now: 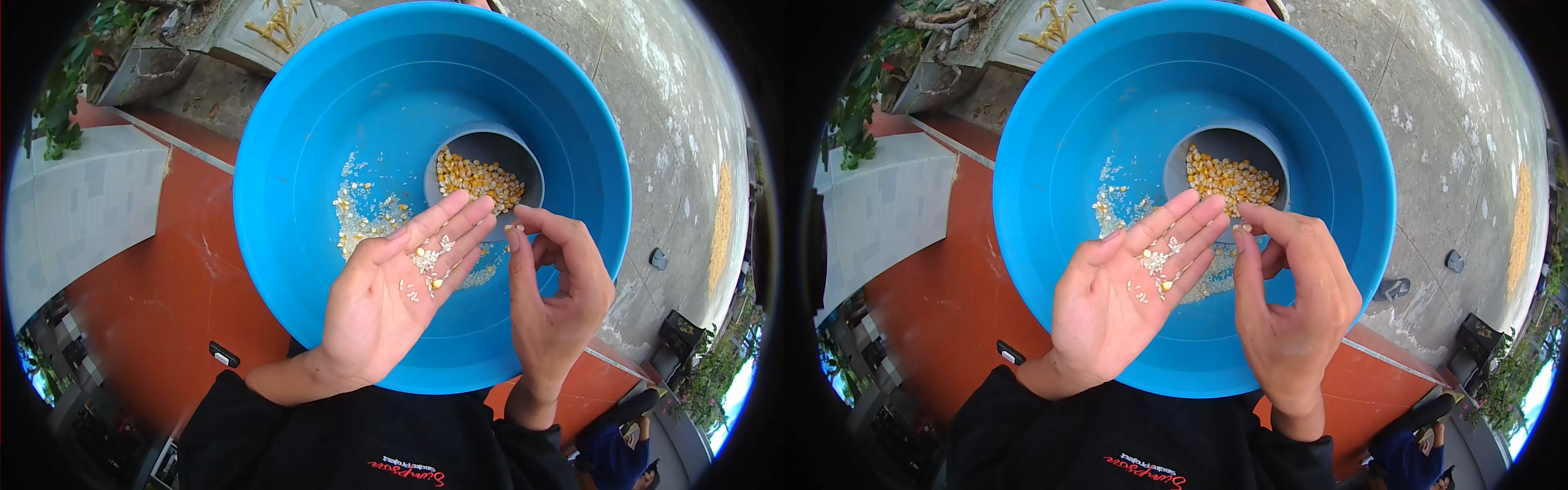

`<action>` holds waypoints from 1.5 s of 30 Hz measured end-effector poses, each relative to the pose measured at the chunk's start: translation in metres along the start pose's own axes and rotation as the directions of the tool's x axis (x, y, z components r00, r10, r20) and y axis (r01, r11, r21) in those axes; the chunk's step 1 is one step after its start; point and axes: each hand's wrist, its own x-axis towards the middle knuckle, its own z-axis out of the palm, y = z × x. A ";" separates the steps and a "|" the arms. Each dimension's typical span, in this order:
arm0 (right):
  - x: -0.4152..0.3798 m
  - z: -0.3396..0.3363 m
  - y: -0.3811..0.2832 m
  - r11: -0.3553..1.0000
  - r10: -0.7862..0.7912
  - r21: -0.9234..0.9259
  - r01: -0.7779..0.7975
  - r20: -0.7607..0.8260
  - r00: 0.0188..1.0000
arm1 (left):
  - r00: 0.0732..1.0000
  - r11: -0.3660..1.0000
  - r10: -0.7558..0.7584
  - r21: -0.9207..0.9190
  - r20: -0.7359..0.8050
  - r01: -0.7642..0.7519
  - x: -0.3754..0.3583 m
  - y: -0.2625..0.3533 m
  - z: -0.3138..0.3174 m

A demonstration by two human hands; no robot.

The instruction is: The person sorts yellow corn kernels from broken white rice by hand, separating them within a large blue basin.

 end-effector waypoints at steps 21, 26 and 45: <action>0.001 0.002 -0.008 0.959 -0.267 0.005 0.285 0.369 0.890 | 0.997 0.998 0.066 -0.006 0.043 -0.066 0.000 0.001 -0.012; -0.002 0.005 -0.006 0.959 -0.268 0.023 0.281 0.386 0.883 | 0.995 0.995 0.073 0.065 0.068 -0.078 0.001 0.001 -0.015; -0.006 0.008 -0.008 0.952 -0.271 -0.082 0.295 0.222 0.937 | 0.990 0.988 -0.117 0.105 0.076 0.109 -0.005 -0.005 -0.007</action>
